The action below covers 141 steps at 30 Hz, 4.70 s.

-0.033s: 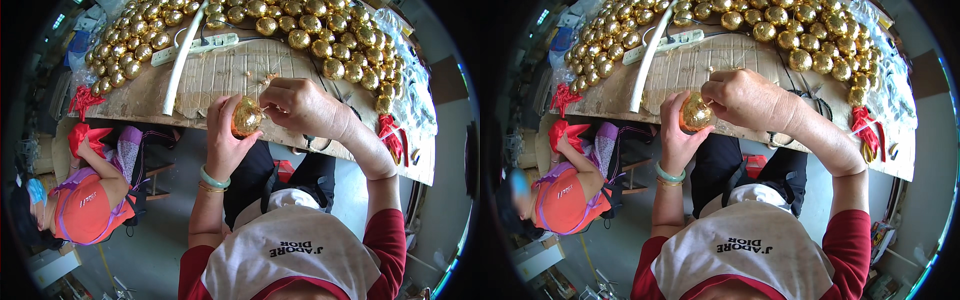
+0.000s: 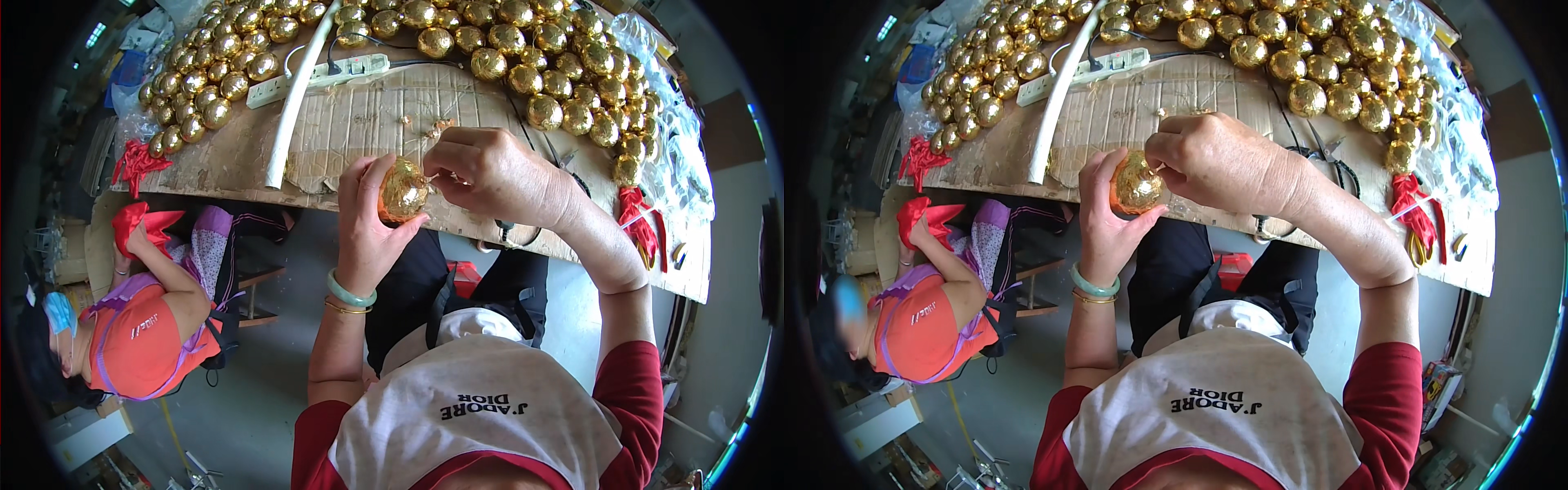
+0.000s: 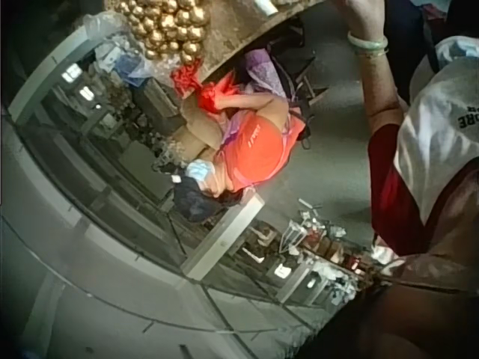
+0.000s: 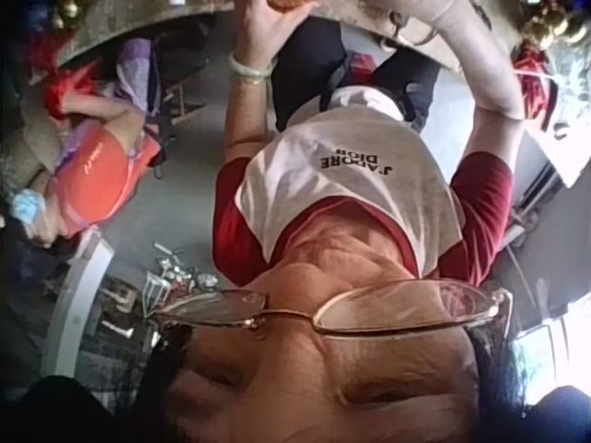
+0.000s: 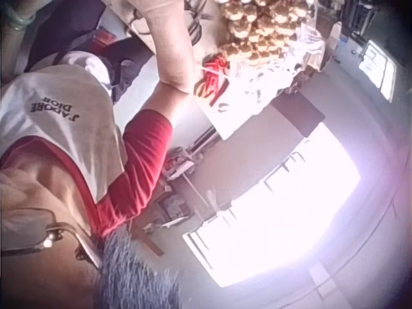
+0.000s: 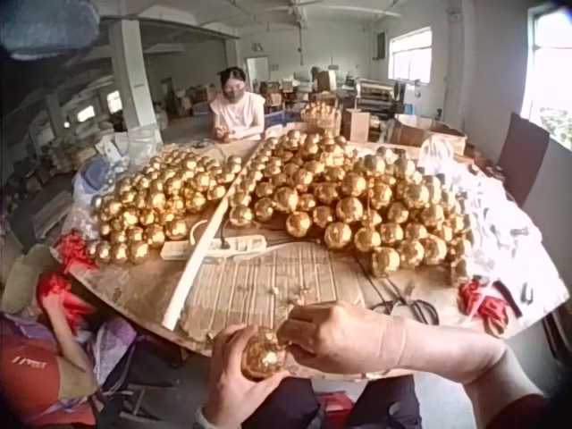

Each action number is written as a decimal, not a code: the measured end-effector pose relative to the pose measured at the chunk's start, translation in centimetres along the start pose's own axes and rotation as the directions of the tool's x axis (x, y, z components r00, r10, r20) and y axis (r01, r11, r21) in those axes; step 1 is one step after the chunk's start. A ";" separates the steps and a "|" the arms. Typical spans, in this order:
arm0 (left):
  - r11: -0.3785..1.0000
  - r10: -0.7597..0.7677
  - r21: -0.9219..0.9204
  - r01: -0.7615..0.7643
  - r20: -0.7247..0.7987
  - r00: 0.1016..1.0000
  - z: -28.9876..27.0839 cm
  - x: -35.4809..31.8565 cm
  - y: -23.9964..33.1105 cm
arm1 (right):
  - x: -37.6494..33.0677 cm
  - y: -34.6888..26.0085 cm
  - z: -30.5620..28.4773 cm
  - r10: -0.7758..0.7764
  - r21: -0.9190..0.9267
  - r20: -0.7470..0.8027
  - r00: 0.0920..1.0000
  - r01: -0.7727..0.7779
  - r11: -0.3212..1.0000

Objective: Using a hot glue gun to attach hangers to gold spherical ornaments in a factory setting.

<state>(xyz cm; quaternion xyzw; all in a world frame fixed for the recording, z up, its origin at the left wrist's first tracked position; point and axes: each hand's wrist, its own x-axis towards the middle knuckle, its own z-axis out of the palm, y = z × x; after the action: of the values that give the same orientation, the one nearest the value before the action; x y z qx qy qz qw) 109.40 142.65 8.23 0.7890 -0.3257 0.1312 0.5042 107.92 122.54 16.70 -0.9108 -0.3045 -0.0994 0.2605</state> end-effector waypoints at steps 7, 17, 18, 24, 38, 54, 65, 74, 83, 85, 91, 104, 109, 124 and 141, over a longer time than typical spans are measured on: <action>1.000 -0.002 -0.004 0.002 0.007 1.000 0.1 -0.1 0.1 | -0.1 0.1 0.3 -0.006 0.037 0.014 1.000 0.005 0.999; 1.000 -0.001 0.005 0.001 0.011 1.000 -0.1 -0.4 0.2 | -0.2 -0.1 0.4 -0.041 0.034 0.013 0.999 0.041 0.999; 1.000 -0.002 0.006 0.002 0.009 1.000 -0.1 -0.4 0.3 | -0.2 -0.2 0.4 -0.035 0.023 0.018 0.999 0.035 0.999; 1.000 0.007 0.021 -0.008 0.019 1.000 -0.1 -0.6 0.5 | -0.3 -0.1 0.9 -0.046 0.026 0.018 0.999 0.046 0.999; 0.998 0.064 0.008 -0.065 0.073 0.995 0.2 -1.1 1.3 | 0.3 2.7 0.2 0.128 0.618 0.530 0.838 -0.485 0.619; 0.998 0.068 -0.025 -0.065 0.096 0.993 1.3 -1.2 0.8 | 0.6 3.7 0.7 0.133 0.478 0.594 0.793 -0.481 0.735; 0.667 -0.315 -0.650 0.364 0.197 0.928 1.7 -1.5 -1.9 | -0.5 5.9 2.4 0.204 0.848 0.323 0.924 -0.378 0.370; 0.799 -0.268 -0.522 0.299 0.135 0.954 1.9 -1.5 -1.8 | 0.0 2.3 2.2 0.111 0.397 0.059 0.992 -0.126 0.909; 0.892 -0.202 -0.384 0.239 0.133 0.970 1.7 -1.6 -1.5 | -0.4 2.0 2.0 0.033 0.273 0.037 0.999 -0.042 0.961; 0.889 -0.203 -0.388 0.242 0.139 0.969 1.7 -1.7 -1.5 | -0.5 1.8 2.0 0.034 0.287 0.043 0.998 -0.045 0.957; 0.836 -0.174 -0.480 0.265 0.225 0.959 1.7 -1.7 -1.4 | -0.8 1.9 1.7 0.018 0.277 0.045 0.999 -0.030 0.960; 0.861 -0.186 -0.459 0.219 0.118 0.975 1.6 -1.2 -0.9 | 0.0 2.3 0.3 0.157 0.518 0.183 0.971 -0.231 0.823; 0.910 -0.159 -0.378 0.173 0.070 0.985 1.7 -1.3 -0.6 | 0.0 3.2 1.5 0.229 0.689 0.287 0.930 -0.367 0.625; 0.973 -0.071 -0.217 0.073 0.017 0.997 1.3 -1.0 0.6 | -0.3 3.5 1.8 0.168 0.781 0.251 0.953 -0.302 0.546; 0.676 -0.289 -0.659 0.331 0.176 0.941 2.1 -1.4 -0.9 | -0.4 5.3 2.9 0.213 0.794 0.088 0.973 -0.197 0.576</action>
<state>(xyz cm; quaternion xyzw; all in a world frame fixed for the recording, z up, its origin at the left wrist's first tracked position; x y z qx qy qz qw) 108.62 141.55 5.87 0.5967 -0.2267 -0.1067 0.7624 110.84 120.29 11.95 -0.7265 -0.2070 0.0697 0.6515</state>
